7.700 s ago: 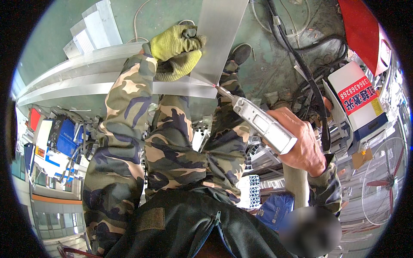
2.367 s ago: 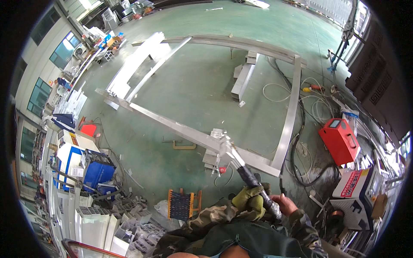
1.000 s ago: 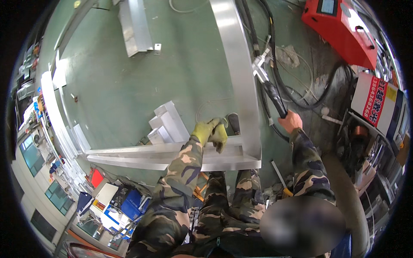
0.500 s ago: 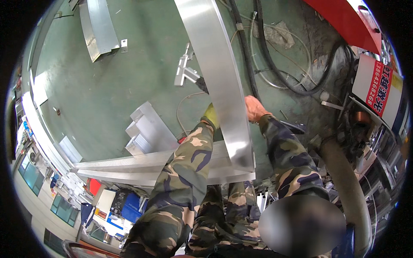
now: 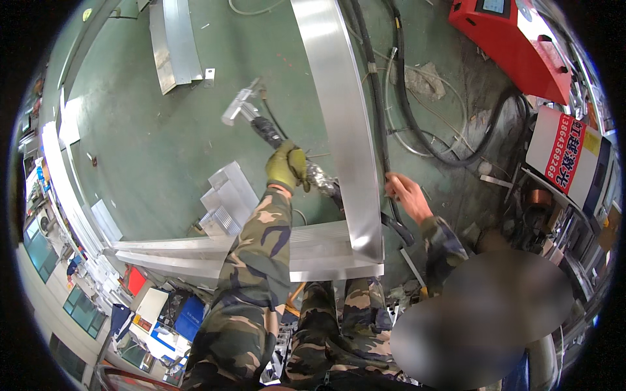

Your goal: The person sits on the floor and uses a handheld laser welding tool to join aluminum profiles into a rectangular frame. They adjust the tool, align the metal pieces, and weld the corners while wearing gloves.

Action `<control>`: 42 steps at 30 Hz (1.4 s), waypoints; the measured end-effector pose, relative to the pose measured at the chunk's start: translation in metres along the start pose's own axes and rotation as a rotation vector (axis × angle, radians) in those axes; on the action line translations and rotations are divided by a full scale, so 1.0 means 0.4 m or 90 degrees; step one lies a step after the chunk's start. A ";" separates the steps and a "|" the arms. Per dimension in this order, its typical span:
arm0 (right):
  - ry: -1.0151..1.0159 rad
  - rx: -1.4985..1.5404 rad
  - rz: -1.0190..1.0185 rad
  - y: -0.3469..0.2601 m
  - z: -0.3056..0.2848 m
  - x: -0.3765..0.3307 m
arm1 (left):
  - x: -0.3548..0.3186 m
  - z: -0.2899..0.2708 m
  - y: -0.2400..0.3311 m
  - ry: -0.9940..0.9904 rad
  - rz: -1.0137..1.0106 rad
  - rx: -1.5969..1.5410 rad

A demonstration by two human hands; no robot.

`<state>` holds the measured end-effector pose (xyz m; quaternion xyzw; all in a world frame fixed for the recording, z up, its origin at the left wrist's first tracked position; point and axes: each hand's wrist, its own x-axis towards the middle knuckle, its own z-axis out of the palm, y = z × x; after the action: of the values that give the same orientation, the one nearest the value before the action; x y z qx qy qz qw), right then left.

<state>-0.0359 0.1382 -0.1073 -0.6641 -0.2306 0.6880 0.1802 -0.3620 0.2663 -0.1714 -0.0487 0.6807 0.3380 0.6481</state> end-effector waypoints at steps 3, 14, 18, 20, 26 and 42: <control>0.062 0.002 -0.008 0.048 -0.040 -0.126 | -0.050 0.037 0.115 0.019 0.096 0.019; 0.088 0.110 0.035 0.234 -0.066 -0.451 | -0.213 -0.155 0.514 0.001 0.319 -0.145; 0.102 0.105 0.074 0.232 -0.047 -0.573 | -0.321 -0.298 0.640 0.056 0.469 -0.108; 0.101 0.108 0.114 0.258 -0.031 -0.625 | -0.396 -0.347 0.699 0.070 0.538 -0.106; 0.090 0.105 0.149 0.290 0.142 -0.787 | -0.561 -0.540 0.849 0.038 0.629 -0.171; -0.218 0.456 0.115 0.079 1.043 -0.521 | -1.416 -1.330 0.759 0.196 1.042 -0.021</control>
<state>-0.4390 -0.0361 0.0530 -0.4524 0.0562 0.8387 0.2979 -0.8790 0.0102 0.4310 0.4061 0.5771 0.7019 0.0964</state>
